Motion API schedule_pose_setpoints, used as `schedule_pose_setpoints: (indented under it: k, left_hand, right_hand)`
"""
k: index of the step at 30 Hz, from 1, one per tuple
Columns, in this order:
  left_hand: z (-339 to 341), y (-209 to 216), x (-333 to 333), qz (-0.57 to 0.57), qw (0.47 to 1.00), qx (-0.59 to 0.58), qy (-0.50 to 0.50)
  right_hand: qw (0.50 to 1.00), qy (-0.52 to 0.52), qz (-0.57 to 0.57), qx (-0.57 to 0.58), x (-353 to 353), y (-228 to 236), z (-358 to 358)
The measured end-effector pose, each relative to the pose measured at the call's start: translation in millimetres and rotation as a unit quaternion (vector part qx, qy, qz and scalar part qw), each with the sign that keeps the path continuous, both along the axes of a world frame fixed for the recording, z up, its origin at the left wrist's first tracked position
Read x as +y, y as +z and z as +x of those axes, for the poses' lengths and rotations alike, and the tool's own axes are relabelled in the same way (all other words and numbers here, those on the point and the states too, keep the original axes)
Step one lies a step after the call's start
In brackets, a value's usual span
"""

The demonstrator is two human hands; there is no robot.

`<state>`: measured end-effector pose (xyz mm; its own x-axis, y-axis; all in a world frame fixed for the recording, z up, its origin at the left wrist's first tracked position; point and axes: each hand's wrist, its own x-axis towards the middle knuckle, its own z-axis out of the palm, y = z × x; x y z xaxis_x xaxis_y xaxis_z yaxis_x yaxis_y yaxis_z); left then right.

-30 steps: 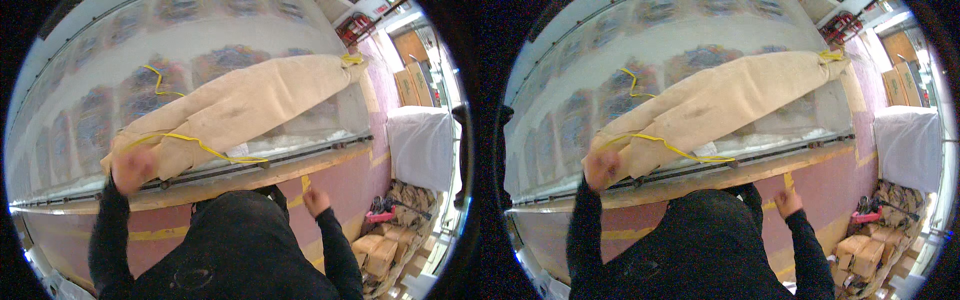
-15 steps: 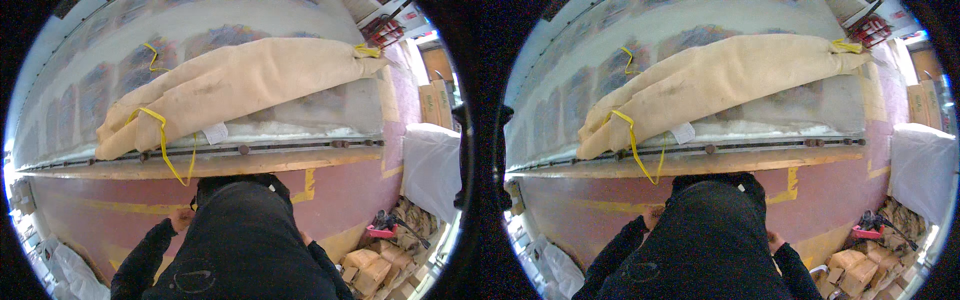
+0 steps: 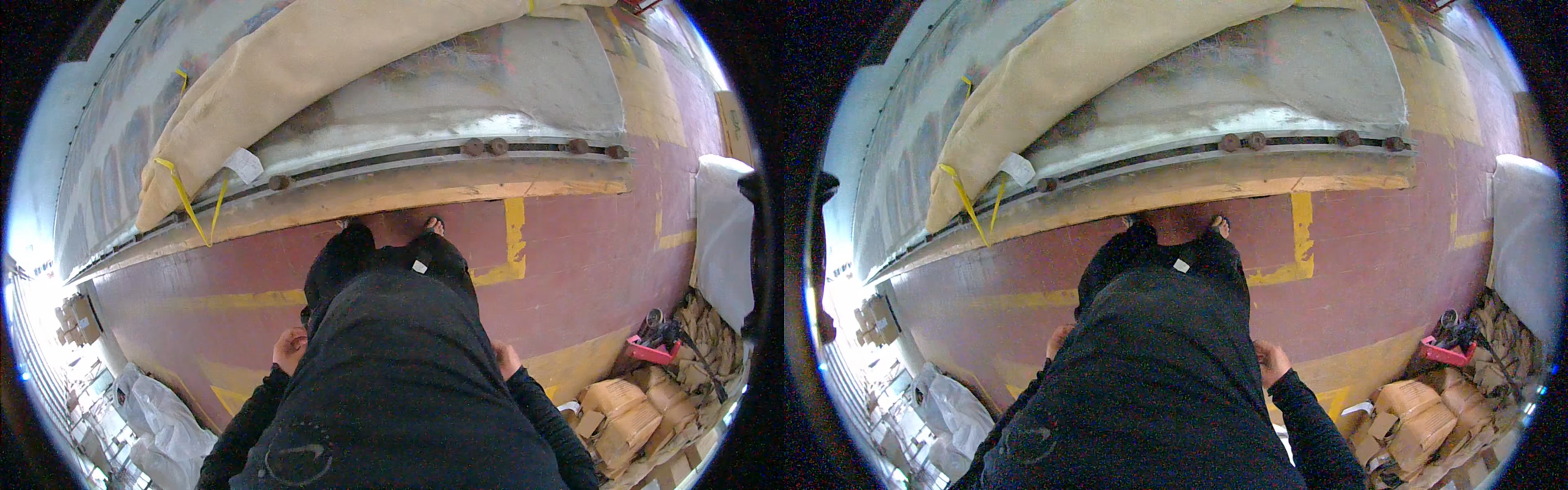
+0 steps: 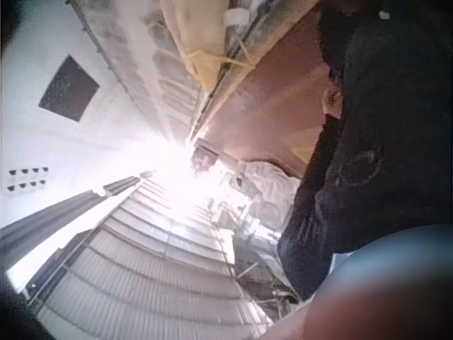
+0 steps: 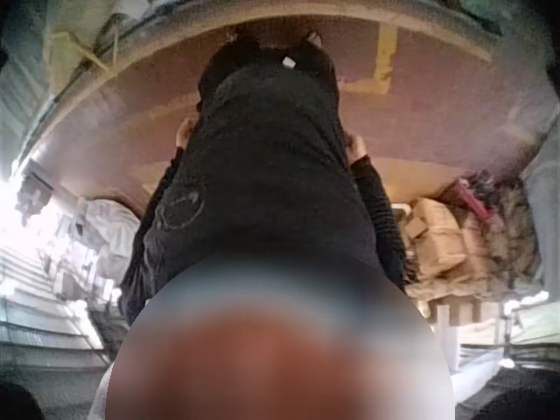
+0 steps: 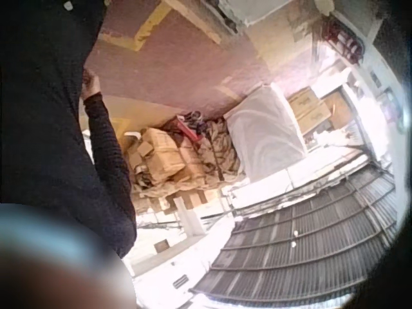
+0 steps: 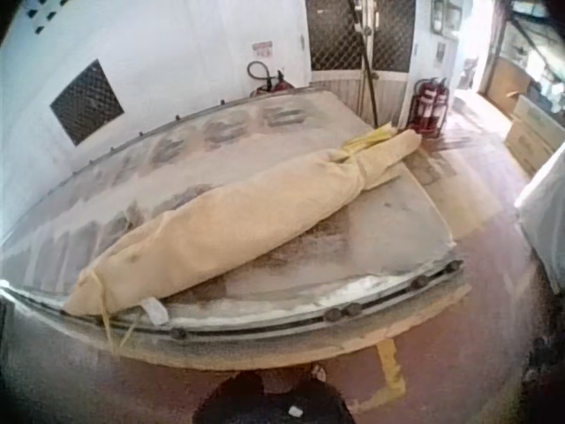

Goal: The person selects a bundle of beige fabric from a pile, places it on a table, and uses a utility knife to cut a rectangular piece. They then fold the cut piece and tie it with a yellow string.

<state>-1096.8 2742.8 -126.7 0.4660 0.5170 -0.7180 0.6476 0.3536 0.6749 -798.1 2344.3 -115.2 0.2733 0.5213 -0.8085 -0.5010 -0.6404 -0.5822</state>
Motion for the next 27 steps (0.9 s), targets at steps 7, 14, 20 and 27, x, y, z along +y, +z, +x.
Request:
schedule_pose_setpoints:
  k: [7,14,20,27]
  left_hand:
    - [4,35,-55,0.156,0.975,0.067,-0.145]
    - [-15,12,-89,-0.025,0.984,-0.177,0.014]
    - [-63,-48,-137,-0.184,0.944,-0.221,0.162]
    - [-55,-49,-154,-0.177,0.97,-0.114,0.118]
  right_hand:
    - [0.995,-0.092,0.035,-0.004,-13,17,17]
    - [0.999,0.001,0.041,-0.016,-42,0,30]
    - [0.999,0.046,-0.002,-0.009,-115,-77,15]
    - [0.97,0.221,0.08,0.059,-143,-119,37]
